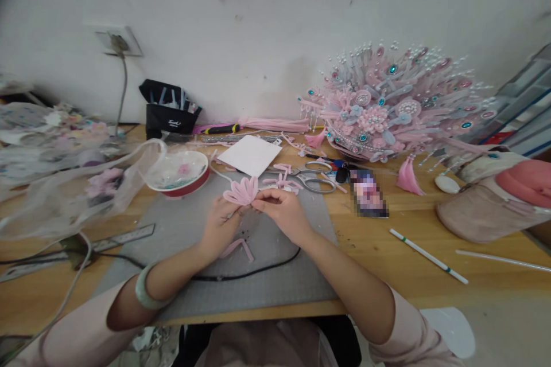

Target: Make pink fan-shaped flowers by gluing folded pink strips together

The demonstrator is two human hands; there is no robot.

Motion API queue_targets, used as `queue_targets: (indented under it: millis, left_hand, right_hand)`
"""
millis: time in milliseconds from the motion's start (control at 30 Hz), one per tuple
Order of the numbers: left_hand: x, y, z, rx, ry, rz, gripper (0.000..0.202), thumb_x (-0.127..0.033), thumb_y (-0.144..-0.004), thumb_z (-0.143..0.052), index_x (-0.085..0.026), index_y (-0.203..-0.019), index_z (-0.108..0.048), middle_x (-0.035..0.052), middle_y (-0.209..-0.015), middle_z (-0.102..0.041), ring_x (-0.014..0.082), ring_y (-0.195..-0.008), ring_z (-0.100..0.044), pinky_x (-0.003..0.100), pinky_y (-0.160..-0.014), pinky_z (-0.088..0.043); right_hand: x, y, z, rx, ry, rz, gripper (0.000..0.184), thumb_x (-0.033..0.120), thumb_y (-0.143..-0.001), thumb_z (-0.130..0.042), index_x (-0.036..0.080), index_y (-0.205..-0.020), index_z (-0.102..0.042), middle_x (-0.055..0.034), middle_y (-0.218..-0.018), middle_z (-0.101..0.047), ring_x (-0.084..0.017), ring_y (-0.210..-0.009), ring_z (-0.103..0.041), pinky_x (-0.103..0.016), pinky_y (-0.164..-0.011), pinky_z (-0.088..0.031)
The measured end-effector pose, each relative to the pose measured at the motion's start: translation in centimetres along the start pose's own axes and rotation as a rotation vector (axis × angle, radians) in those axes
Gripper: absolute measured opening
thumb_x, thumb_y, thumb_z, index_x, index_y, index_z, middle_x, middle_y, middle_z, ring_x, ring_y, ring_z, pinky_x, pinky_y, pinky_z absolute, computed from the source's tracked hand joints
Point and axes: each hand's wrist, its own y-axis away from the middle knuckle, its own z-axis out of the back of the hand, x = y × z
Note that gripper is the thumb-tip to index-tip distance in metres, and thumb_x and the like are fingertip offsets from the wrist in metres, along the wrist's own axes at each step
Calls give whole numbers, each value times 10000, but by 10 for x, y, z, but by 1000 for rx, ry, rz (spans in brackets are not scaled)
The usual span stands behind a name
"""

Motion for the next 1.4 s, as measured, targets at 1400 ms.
queue_targets:
  millis: [1400]
  left_hand:
    - [-2,2,0,-58,67,79,207,-254,-810,-475,-207,-827,-675,13,-867,-692,178,-828,-578,301,-778,-366]
  right_hand:
    - [-7,-42,73,-153,1234,271,194,159,-788,-485,156,-850,-668,-89,-892,-599,-189,-862,-530,-289,-774,-383]
